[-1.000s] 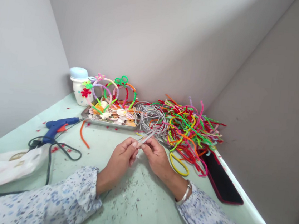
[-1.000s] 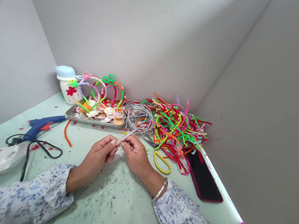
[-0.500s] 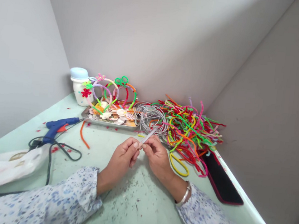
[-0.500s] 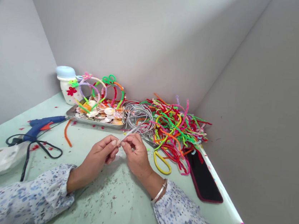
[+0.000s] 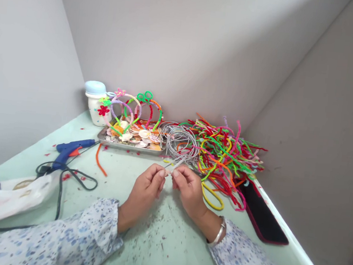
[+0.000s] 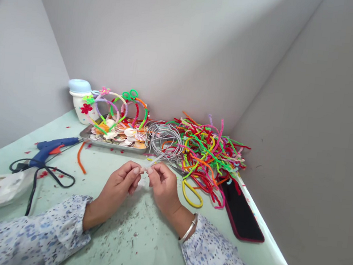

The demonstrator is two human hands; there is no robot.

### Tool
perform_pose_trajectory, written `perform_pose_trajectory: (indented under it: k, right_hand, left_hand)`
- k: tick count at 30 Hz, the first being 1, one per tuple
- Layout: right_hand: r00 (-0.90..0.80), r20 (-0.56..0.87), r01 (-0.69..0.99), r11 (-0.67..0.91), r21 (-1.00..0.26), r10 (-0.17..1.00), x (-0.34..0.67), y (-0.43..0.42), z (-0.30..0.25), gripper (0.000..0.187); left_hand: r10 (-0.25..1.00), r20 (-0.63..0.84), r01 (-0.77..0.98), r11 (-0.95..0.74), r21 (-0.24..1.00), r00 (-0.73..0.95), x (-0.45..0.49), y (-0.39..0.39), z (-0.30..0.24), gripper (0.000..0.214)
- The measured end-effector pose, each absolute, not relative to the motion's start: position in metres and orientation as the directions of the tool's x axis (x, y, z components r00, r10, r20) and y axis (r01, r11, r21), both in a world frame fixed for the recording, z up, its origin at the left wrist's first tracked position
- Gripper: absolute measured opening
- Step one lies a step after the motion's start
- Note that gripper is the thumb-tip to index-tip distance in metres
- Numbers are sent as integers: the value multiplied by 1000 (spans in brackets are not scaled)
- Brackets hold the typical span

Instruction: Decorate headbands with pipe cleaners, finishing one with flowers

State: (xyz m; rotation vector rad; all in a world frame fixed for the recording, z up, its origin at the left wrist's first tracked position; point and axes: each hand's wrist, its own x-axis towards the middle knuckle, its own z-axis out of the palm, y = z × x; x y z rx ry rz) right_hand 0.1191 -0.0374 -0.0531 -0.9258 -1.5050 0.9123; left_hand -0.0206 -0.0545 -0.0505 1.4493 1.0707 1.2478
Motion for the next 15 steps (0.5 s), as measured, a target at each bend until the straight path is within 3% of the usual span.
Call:
perform_pose_trajectory:
  k: [15]
  right_hand:
    - [-91,286,124,296,-947,954,115,-33,-55,29]
  left_hand:
    - [961,256,286,-276,918,107,-22,-51,-54,25]
